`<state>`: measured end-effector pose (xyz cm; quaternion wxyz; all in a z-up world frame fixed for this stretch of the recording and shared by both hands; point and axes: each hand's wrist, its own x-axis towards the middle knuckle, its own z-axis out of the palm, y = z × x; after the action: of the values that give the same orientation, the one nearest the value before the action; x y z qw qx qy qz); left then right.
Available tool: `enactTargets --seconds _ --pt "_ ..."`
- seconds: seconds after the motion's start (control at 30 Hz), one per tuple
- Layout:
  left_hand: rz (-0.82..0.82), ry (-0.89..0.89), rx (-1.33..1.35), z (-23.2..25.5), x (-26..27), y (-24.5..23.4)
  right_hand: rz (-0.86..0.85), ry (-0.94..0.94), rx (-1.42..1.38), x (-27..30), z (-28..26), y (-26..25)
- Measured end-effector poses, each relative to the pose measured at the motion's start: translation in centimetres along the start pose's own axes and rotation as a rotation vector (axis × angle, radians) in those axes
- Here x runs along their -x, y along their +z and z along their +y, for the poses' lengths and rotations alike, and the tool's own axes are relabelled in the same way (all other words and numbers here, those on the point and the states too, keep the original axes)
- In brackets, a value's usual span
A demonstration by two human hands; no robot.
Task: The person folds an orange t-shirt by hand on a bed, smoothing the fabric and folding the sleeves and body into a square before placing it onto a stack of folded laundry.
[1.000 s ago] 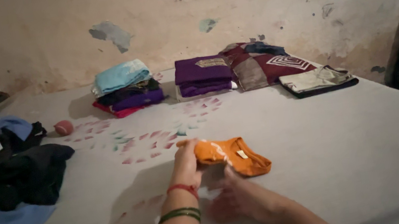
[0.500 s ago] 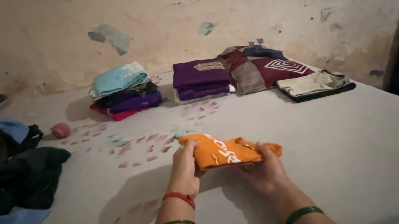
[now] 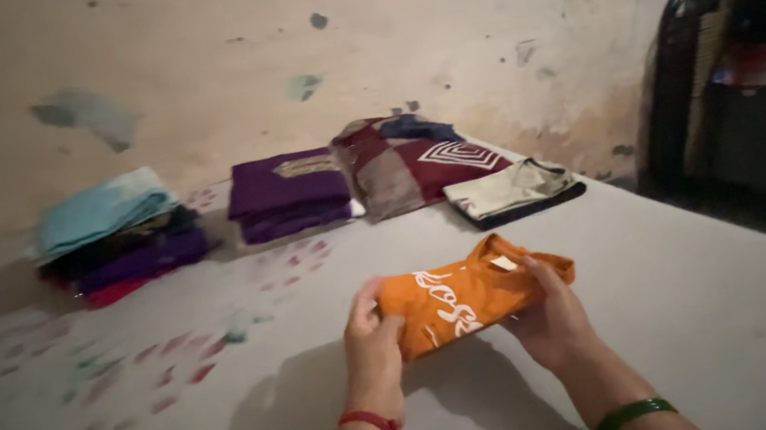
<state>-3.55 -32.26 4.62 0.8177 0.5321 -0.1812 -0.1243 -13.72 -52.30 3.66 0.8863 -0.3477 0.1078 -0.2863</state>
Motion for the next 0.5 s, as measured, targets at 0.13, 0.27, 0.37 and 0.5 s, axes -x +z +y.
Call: enactTargets --seconds 0.13,0.27,0.37,0.5 --pt "-0.129 0.040 0.014 -5.0 -6.5 5.0 -0.029 -0.080 0.030 -6.0 -3.8 -4.1" --pt "-0.196 0.155 -0.055 -9.8 -15.2 10.9 0.003 -0.133 0.029 -15.6 -8.2 -7.4" --pt "-0.209 0.257 -0.184 -11.1 -22.8 14.9 -0.068 -0.211 0.040 -24.5 -11.8 -8.1" --pt "-0.146 0.175 -0.402 -13.6 -33.2 17.2 0.140 0.037 0.108 -34.5 -14.5 -11.0"
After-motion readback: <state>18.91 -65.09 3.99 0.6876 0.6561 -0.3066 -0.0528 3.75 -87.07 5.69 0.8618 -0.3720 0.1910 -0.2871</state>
